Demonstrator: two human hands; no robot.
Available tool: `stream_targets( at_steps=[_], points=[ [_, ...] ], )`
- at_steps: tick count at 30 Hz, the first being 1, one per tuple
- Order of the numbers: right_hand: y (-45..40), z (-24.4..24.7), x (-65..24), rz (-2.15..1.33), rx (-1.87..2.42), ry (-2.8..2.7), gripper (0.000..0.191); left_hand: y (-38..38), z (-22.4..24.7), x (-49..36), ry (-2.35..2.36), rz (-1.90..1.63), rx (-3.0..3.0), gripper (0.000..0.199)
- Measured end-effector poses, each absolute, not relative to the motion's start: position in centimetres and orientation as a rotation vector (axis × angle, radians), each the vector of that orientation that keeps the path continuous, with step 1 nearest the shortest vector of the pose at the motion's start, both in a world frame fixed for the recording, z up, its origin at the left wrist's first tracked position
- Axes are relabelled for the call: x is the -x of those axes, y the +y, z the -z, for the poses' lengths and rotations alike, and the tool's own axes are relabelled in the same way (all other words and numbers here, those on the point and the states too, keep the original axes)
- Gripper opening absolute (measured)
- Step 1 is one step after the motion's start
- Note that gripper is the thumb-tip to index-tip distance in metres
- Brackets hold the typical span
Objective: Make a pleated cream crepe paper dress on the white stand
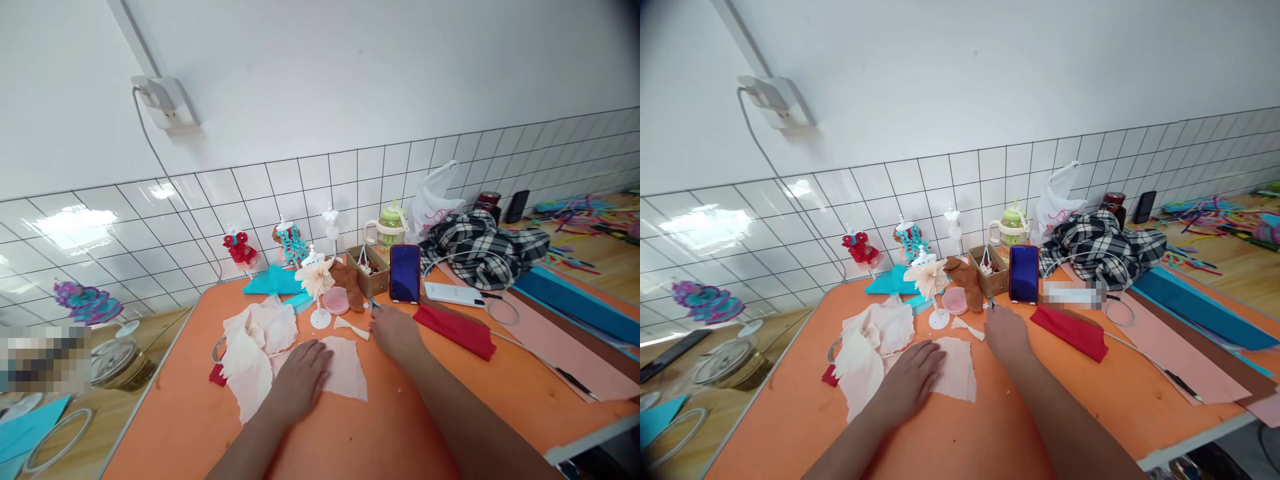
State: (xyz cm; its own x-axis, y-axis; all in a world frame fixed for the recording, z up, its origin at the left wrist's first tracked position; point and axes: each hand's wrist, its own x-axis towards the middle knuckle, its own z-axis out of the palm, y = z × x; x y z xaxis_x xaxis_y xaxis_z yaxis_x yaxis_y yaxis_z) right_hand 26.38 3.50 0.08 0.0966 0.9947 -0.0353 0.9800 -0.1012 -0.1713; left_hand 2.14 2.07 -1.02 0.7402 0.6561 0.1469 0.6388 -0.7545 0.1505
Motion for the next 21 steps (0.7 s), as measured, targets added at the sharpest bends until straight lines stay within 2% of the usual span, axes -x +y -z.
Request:
stream_targets(
  at_steps=[3, 8, 14, 17, 21],
  points=[
    [4.4, 0.5, -24.8, -0.277, 1.983, -2.125, 0.021, 1.6, 0.8, -2.2, 1.054, -0.193, -2.777, 0.034],
    [4.4, 1.2, -24.2, -0.345, 1.933, -2.051, 0.016, 0.7, 0.7, -2.0, 1.224, -0.24, -2.577, 0.031],
    [2.7, 2.7, -21.2, -1.455, 1.274, -1.371, 0.02, 0.6, 2.4, -2.6, 1.314, -0.217, -2.579, 0.044],
    [3.6, 4.5, -21.2, -1.476, 1.396, -1.174, 0.013, 0.8, 3.2, -1.7, 1.342, -0.127, -2.63, 0.049],
    [4.6, 5.0, -23.0, -1.471, 1.407, -1.225, 0.012, 1.4, 3.6, 0.3, 1.397, -0.005, -2.641, 0.056]
  ],
)
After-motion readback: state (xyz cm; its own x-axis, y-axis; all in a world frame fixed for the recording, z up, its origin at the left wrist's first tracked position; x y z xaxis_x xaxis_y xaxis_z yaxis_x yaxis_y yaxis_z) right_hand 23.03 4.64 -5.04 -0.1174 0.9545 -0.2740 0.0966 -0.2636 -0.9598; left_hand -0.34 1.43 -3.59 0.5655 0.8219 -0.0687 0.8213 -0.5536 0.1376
